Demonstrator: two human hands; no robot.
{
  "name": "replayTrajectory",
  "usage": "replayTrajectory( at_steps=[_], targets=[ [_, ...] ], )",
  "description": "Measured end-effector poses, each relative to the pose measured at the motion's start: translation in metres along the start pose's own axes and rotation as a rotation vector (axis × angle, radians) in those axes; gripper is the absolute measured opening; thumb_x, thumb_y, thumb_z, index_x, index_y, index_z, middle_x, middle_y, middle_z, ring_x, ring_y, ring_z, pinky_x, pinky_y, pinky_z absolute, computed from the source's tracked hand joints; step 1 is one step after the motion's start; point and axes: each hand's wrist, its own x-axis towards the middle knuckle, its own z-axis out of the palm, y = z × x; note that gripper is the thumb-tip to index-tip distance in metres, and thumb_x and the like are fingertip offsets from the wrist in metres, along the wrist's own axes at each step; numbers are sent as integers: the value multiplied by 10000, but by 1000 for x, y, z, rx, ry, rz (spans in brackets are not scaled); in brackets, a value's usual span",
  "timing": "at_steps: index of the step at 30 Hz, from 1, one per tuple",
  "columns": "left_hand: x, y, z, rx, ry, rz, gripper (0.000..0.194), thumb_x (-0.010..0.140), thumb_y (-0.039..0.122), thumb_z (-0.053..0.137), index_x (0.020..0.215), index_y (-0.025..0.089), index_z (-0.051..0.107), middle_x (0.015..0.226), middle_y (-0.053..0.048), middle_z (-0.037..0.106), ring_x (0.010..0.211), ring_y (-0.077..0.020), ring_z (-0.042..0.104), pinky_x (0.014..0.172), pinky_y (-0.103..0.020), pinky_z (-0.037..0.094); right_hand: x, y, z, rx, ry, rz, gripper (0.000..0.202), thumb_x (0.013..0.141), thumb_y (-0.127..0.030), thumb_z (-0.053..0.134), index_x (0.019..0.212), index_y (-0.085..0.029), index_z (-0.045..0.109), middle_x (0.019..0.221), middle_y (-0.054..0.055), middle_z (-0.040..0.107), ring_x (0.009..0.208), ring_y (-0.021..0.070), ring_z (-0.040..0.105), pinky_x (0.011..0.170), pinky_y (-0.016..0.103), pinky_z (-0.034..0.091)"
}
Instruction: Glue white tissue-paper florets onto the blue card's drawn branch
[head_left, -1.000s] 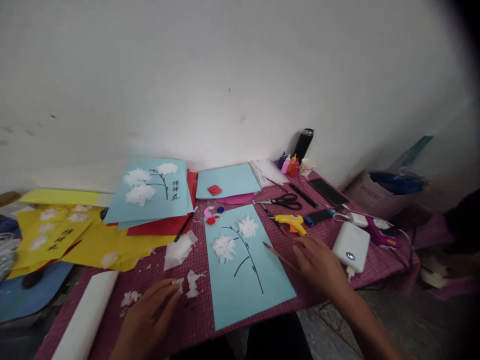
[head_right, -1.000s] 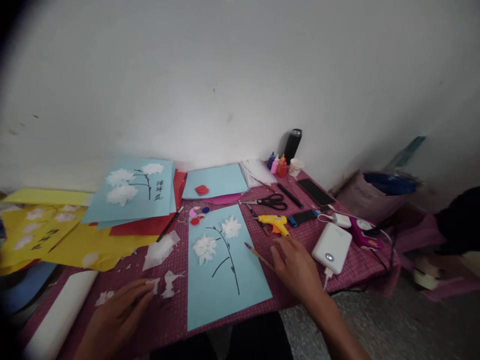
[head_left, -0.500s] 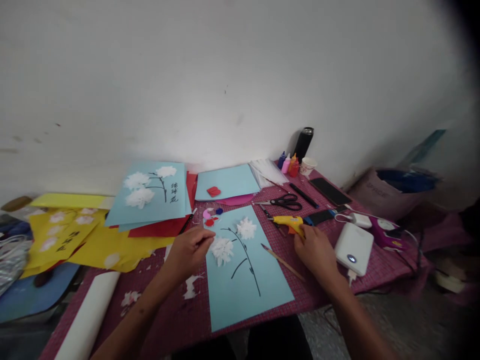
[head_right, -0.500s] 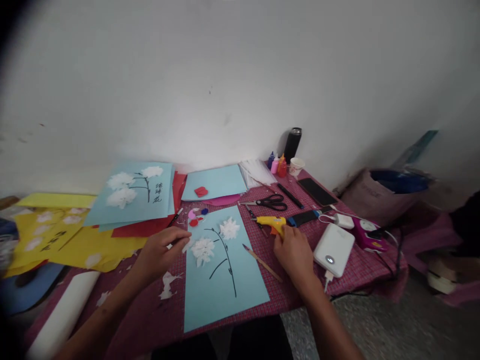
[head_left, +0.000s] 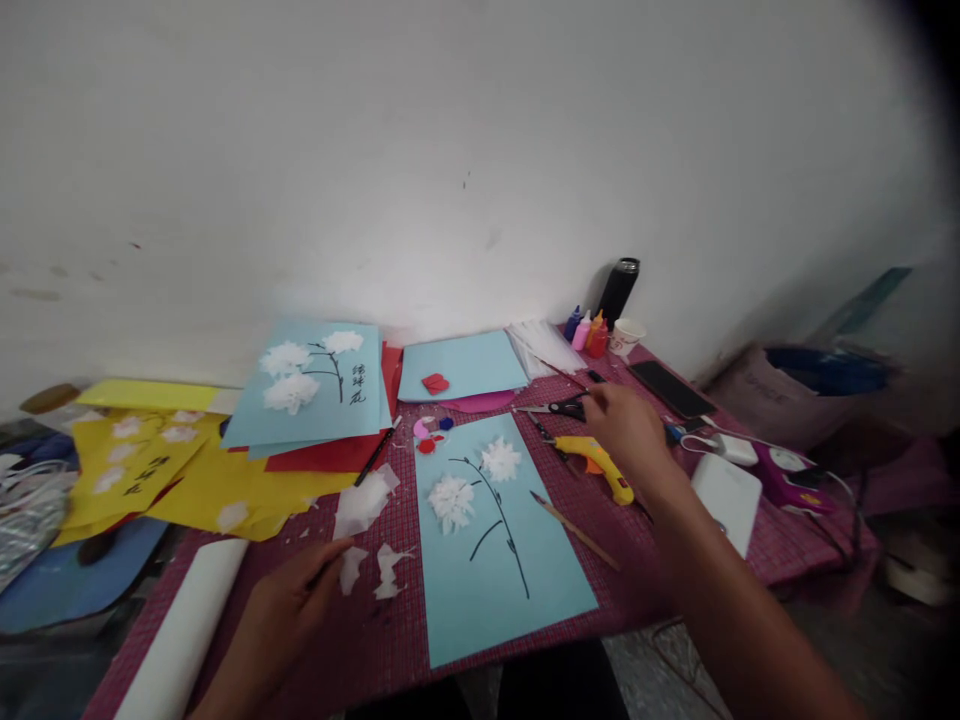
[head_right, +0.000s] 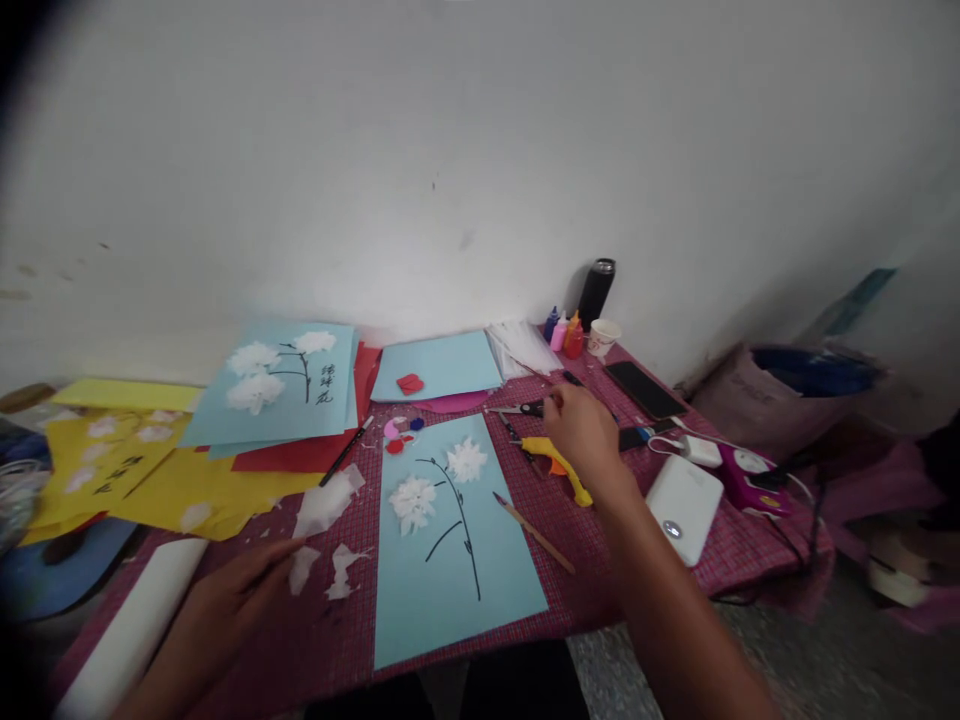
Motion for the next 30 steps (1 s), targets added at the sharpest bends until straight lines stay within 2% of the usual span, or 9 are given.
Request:
replayTrajectory(
  at_steps=[3, 5, 8, 10, 14, 18, 22, 27, 30],
  targets=[
    [-8, -12, 10, 49, -22, 22, 244, 894, 354, 590, 1020, 288, 788, 1004, 14, 823, 857, -220, 802, 758, -273, 652, 71, -13, 11, -3, -86, 22, 265, 1011, -320, 548, 1103, -141, 720, 1085, 123, 734, 1001, 248, 691, 885, 385, 526],
    [-11, -17, 17, 87, -38, 31, 263, 898, 334, 574, 1055, 309, 783, 1021, 26, 819, 850, -222, 803, 739, -270, 655, 110, -18, 23, -13, -130, 51, 351, 984, -384, 644, 1266, -174, 634, 1258, 94, 661, 1054, 233, 672, 895, 449, 574],
    [-14, -24, 24, 140, -52, 23, 319, 902, 305, 533, 1120, 322, 765, 1063, 19, 811, 836, -234, 803, 700, -276, 658, 151, -20, 41, -31, -173, 99, 393, 979, -373, 657, 1317, -180, 607, 1317, 104, 630, 1096, 248, 661, 909, 467, 577],
    [-15, -28, 26, 166, -74, 7, 312, 902, 287, 514, 1077, 306, 772, 1028, 10, 819, 810, -235, 804, 677, -271, 654, 167, -19, 52, -42, -202, 134, 396, 976, -369, 661, 1313, -168, 611, 1314, 114, 631, 1097, 250, 661, 912, 462, 574],
    [-17, -35, 25, 185, -117, 30, 269, 927, 280, 510, 978, 295, 773, 940, 10, 826, 791, -210, 799, 688, -246, 645, 181, -13, 70, -64, -247, 187, 419, 959, -365, 686, 1293, -120, 621, 1303, 153, 632, 1100, 258, 661, 919, 444, 570],
    [-14, -34, 24, 214, -120, 151, 299, 929, 235, 516, 1077, 293, 768, 1058, -25, 805, 933, -212, 781, 811, -278, 640, 184, -5, 77, -84, -262, 204, 427, 956, -365, 691, 1290, -109, 622, 1300, 162, 632, 1103, 262, 660, 920, 444, 568],
    [-8, -24, 24, 214, -162, 168, 302, 949, 221, 496, 1057, 267, 774, 895, -45, 769, 787, -193, 754, 747, -274, 636, 182, -6, 73, -79, -279, 200, 412, 966, -367, 676, 1304, -140, 615, 1308, 136, 631, 1099, 255, 661, 916, 453, 572],
    [-8, -15, 25, 203, -10, 309, 324, 901, 157, 509, 1042, 261, 782, 949, -37, 804, 847, -199, 775, 774, -262, 639, 177, -14, 65, -52, -284, 176, 412, 967, -367, 675, 1306, -142, 614, 1308, 134, 632, 1099, 255, 661, 915, 455, 572],
    [-9, -9, 23, 184, 39, 263, 245, 934, 226, 554, 1040, 270, 771, 962, -15, 817, 832, -195, 784, 760, -247, 638, 178, -19, 61, -27, -271, 150, 419, 962, -366, 683, 1300, -128, 617, 1305, 145, 631, 1099, 257, 661, 917, 449, 571]
  ],
)
